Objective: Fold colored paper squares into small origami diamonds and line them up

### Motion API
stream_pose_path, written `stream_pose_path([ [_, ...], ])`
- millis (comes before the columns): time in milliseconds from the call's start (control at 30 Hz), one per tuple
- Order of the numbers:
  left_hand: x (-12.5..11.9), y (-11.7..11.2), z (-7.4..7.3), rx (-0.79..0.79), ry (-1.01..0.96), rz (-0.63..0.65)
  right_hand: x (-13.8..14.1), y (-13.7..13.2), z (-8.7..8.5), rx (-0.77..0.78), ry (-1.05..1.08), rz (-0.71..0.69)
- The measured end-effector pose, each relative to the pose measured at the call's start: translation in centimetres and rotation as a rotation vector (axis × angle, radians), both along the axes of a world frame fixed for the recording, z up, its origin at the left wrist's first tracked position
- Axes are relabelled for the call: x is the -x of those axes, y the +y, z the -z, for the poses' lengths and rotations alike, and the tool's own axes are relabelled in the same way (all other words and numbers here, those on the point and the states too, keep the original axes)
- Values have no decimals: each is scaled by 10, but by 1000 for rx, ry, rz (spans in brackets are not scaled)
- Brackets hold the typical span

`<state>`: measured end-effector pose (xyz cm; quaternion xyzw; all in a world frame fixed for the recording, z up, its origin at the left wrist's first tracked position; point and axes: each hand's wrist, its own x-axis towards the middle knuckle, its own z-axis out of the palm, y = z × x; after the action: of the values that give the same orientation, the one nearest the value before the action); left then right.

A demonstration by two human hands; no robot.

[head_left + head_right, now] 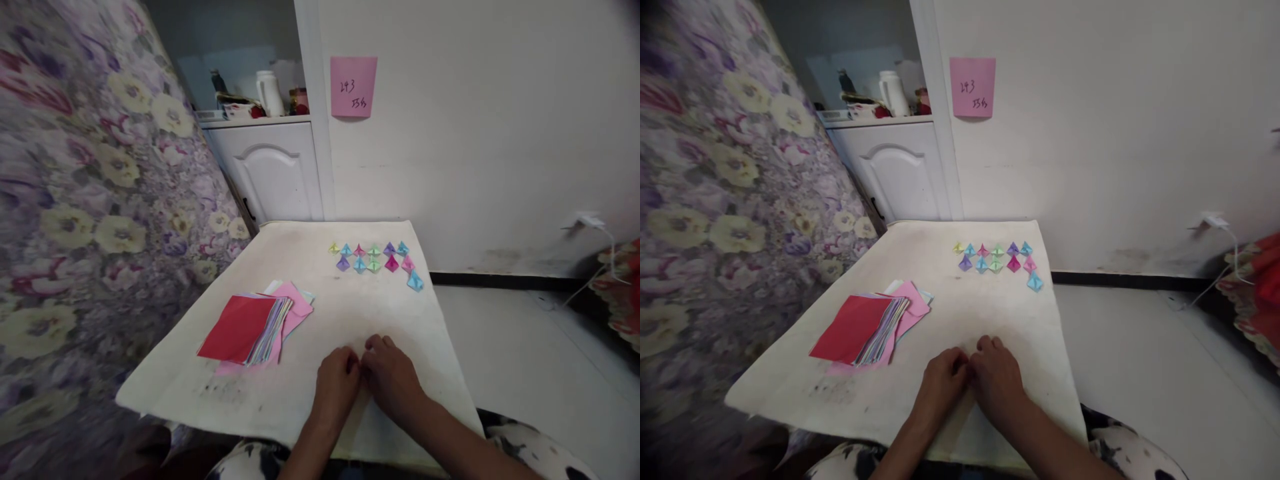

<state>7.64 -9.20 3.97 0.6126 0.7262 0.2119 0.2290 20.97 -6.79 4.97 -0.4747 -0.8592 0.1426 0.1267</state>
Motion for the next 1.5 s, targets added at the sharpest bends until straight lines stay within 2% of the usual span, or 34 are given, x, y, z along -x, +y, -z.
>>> stream_pose_path([
  [300, 2, -1, -1, -12, -32, 33, 2, 0, 1, -6, 27, -21],
  [433, 7, -3, -8, -27, -45, 60, 0, 0, -1, 28, 25, -24],
  [667, 19, -9, -20, -49, -35, 24, 3, -2, 0, -24, -3, -20],
  [867, 9, -12, -15, -61, -22, 21, 3, -3, 4, -10, 61, 1],
  [1000, 3, -11, -11, -63, -13, 24, -9, 0, 1, 38, 182, -11],
  [1100, 4, -10, -11, -61, -10, 24, -24, 10, -4, 96, 236, 45],
  [1200, 7, -7, -13, -66, -10, 22, -32, 19, -8, 155, 172, 123],
  [1500, 5, 2, -12, -1, -21, 44, -10, 18, -2, 194, 66, 133],
])
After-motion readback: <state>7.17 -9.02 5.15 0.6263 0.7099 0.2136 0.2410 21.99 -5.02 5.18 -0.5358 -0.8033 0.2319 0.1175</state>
